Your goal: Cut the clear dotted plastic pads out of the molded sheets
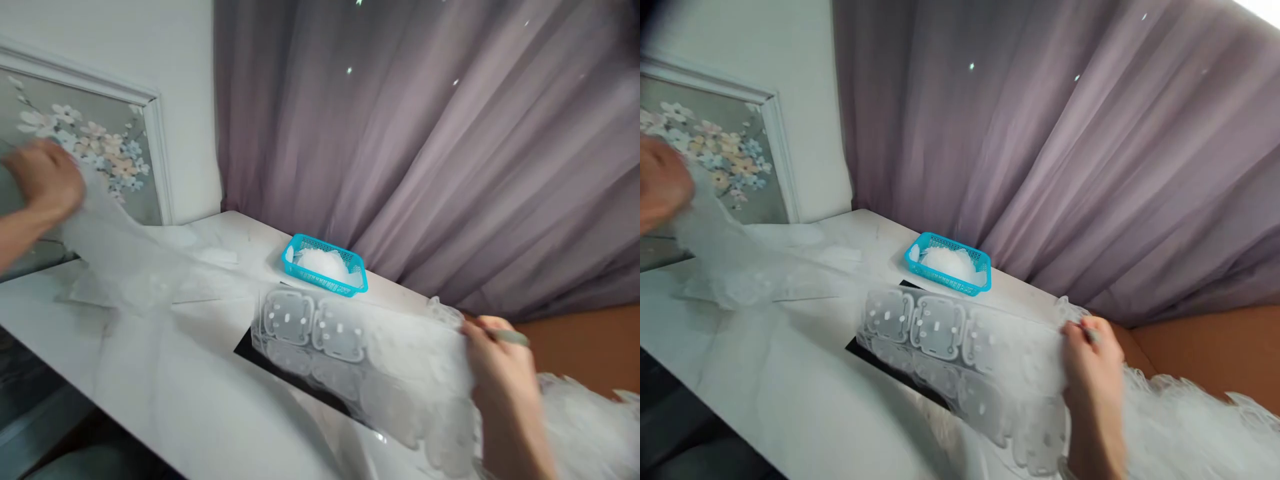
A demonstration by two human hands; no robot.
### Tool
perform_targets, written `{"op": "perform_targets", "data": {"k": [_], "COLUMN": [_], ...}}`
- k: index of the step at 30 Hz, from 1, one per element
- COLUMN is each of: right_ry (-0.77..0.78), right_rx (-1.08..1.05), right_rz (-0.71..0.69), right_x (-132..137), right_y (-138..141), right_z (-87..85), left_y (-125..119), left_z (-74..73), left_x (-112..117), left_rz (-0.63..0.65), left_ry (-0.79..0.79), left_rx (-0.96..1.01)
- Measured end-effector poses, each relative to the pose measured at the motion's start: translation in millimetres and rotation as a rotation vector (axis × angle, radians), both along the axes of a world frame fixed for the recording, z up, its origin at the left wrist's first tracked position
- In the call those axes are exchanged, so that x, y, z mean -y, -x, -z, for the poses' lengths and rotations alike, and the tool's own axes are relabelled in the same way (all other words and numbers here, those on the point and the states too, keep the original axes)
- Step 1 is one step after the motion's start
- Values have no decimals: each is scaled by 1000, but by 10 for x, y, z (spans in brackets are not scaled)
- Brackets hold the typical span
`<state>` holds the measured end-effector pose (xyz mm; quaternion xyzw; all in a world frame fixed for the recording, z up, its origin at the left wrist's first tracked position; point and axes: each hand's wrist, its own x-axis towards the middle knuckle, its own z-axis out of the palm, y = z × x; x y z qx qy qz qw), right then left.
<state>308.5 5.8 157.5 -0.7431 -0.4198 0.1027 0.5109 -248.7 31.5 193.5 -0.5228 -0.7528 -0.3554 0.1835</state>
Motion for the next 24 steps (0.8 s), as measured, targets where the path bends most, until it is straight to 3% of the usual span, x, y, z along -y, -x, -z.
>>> {"op": "perform_targets", "data": {"k": [3,5,7,10,12,15,17,19,21,24], "right_ry": [163,260,320,326,285,214,177,155,133,71], "right_rx": [139,227,332,498,595,702,769,837,891,932], "right_rz": [-128,-141,-125,-113,-180,-459,-720,-933,-1068,-1196], "right_x": [-323,-460,-509,-479,-443,-378,-321,-280,-280,-338], "right_y": [126,178,192,246,415,976,1486,1971,2321,2526], "right_z": [548,853,1024,1061,1026,1008,1040,1092,1145,1192], "left_y": [161,63,-142,-533,-814,-1190,-1344,-1389,-1341,-1201], "left_z": [263,464,600,732,885,1256,1492,1630,1660,1606], "left_x": [-218,-374,-480,-485,-393,-202,-94,-24,2,-13], "left_rz": [-91,-27,73,252,441,744,834,872,901,937], "left_ry": [118,208,260,290,343,469,517,537,548,572], "left_rx": [78,86,51,-69,-164,-272,-309,-326,-327,-324]}}
